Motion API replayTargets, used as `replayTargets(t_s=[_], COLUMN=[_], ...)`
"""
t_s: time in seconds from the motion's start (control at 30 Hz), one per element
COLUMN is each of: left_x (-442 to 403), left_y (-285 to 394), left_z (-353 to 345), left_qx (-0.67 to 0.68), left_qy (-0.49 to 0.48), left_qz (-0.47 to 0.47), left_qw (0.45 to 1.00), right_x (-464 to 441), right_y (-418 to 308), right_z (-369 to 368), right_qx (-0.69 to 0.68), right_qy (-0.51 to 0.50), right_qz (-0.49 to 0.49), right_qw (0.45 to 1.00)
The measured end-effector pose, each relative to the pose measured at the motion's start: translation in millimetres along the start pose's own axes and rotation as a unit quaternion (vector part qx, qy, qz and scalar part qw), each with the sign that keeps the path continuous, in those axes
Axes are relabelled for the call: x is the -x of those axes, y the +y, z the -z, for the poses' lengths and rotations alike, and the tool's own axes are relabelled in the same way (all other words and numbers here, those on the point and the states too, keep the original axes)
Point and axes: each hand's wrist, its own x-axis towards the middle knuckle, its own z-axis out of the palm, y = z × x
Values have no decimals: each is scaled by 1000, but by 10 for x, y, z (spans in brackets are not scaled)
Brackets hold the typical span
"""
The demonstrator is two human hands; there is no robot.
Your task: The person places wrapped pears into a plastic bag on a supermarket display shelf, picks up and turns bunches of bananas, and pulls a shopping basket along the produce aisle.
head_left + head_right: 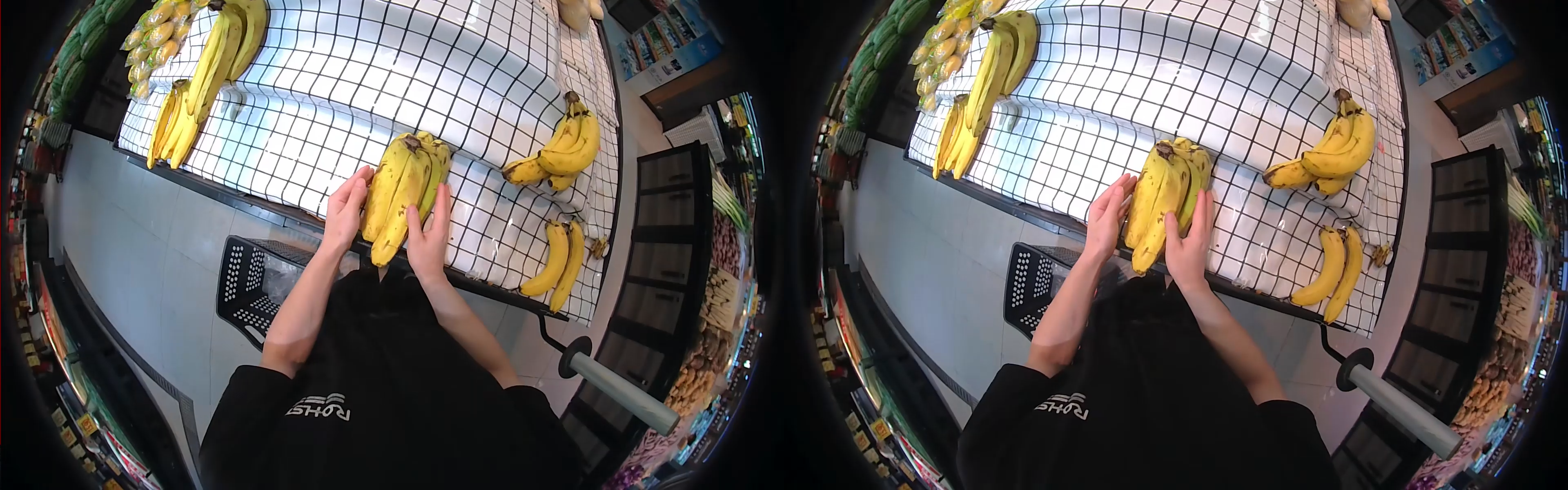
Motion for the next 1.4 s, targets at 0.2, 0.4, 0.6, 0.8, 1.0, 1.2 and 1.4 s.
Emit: replayTargets(t_s=[0.2, 0.4, 0.6, 0.8, 1.0, 1.2, 1.4], left_x=[302, 943, 1729, 2402, 2803, 2888, 2898], left_y=[-22, -200, -701, -828, -1171, -1198, -1065], left_z=[173, 273, 720, 1073, 1403, 1700, 2036], left_qx=[-119, -89, -243, -510, -623, -590, -569], left_qy=[18, 207, 286, 336, 307, 234, 208], left_qz=[-69, -119, 25, 7, 22, 65, 63], left_qw=[990, 967, 927, 792, 719, 770, 793], right_x=[52, 264, 398, 587, 817, 1158, 1672], right_y=[-39, -67, -380, -385, -516, -661, -881], right_z=[32, 237, 294, 122, -184, -550, -917], right_qx=[9, 2, -119, -183, -144, -98, -63], right_qy=[-10, -67, -186, -443, -472, -481, -497], right_qz=[30, 163, 266, 198, 155, 138, 104], right_qw=[999, 984, 938, 855, 856, 860, 859])
